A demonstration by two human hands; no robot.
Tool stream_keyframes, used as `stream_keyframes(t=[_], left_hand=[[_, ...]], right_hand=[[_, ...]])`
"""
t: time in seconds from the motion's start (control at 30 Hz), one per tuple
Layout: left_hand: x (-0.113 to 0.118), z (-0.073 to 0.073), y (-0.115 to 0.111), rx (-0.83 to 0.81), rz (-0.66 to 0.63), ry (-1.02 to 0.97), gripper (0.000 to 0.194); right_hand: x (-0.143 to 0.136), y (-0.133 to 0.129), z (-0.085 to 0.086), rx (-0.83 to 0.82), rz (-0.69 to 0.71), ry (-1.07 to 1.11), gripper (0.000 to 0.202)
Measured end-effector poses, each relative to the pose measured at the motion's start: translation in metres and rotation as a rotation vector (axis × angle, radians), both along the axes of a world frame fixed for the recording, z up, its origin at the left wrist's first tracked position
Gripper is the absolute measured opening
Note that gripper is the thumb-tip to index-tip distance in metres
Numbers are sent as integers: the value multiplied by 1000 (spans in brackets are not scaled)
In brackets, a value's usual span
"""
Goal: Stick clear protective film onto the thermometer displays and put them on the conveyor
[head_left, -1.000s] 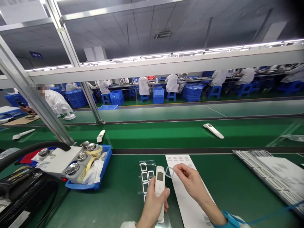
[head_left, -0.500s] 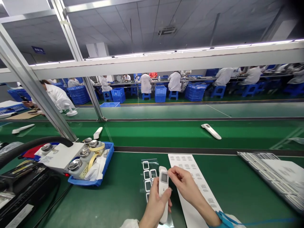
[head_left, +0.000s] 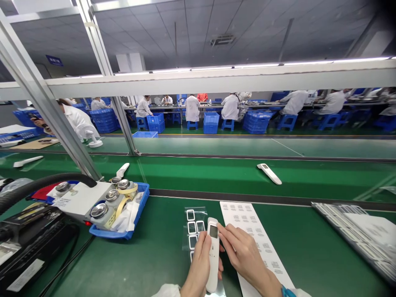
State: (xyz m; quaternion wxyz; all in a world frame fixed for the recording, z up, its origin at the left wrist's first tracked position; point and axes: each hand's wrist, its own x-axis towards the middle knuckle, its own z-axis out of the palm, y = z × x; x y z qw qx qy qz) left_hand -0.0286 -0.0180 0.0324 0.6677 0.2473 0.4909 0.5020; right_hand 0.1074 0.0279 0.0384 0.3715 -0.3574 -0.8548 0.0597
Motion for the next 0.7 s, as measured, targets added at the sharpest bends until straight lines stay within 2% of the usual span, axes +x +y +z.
stream_keyframes(t=[0.07, 0.13, 0.2, 0.3, 0.4, 0.53, 0.7], left_hand=[[0, -1, 0, -20, 11, 6, 70], [0, -2, 0, -25, 36, 0, 73], [0, -2, 1, 4, 29, 21, 69], [1, -2, 1, 97, -69, 99, 57], [2, 0, 1, 131, -132, 109, 53], [0, 4, -2, 111, -188, 40, 51], [-2, 10, -5, 114, -368, -123, 49]], right_hand=[[4, -2, -3, 51, 26, -72, 36], [8, -3, -3, -6, 55, -76, 41], [11, -3, 0, -134, 71, 8, 42], [14, 0, 5, -330, 56, 203, 38], [15, 6, 6, -493, 55, 319, 36], [18, 12, 10, -726, 172, 368, 40], [21, 11, 15, -947, 309, 434, 45]])
